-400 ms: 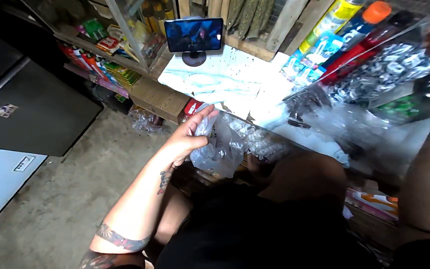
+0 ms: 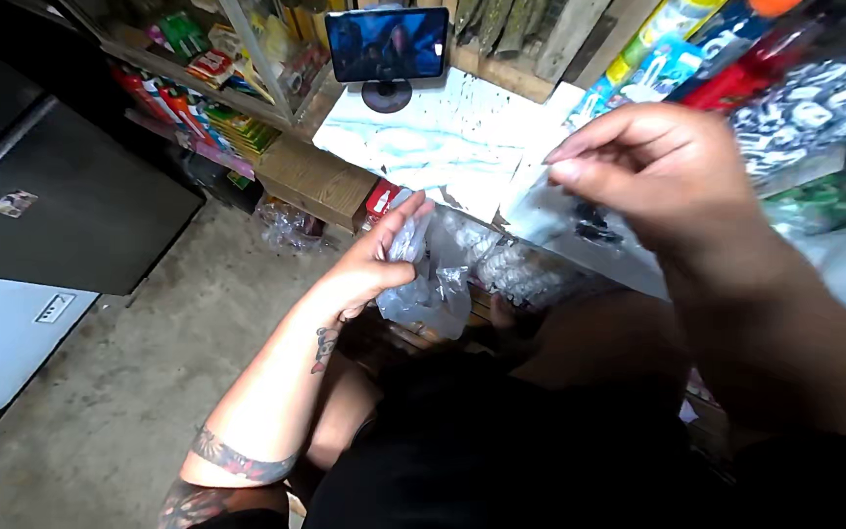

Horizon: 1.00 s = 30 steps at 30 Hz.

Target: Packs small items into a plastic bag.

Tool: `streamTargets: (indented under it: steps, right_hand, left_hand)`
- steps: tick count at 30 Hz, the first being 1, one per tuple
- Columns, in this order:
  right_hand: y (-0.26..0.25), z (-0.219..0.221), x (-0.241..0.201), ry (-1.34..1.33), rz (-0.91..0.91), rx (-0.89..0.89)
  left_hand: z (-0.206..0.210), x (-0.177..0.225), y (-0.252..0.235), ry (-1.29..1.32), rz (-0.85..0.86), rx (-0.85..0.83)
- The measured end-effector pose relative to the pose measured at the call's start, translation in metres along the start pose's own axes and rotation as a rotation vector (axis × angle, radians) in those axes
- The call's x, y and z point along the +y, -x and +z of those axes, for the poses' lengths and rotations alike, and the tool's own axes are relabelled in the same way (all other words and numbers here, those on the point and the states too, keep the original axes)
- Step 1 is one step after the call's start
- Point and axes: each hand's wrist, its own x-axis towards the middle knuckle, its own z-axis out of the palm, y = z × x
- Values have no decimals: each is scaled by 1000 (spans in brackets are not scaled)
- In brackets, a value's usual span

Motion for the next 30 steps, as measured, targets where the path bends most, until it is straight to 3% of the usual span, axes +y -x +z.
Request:
streamTargets:
  steps: [5, 13, 19, 25, 30]
  right_hand:
    - [0, 31, 8, -63, -28, -62]
    - [-16, 27, -13, -141, -200, -53]
    - [-21, 31, -15, -155, -226, -55]
    - [-2, 66, 13, -200, -76, -28]
    - [40, 137, 86, -279, 221, 0]
  left_hand:
    - [-1, -1, 1, 10, -4, -6]
    - [-2, -1, -3, -1, -6, -14]
    - [0, 1, -1, 0, -22, -5]
    - [-5, 4, 2, 13, -40, -9]
    - [-10, 3, 1, 26, -11, 6]
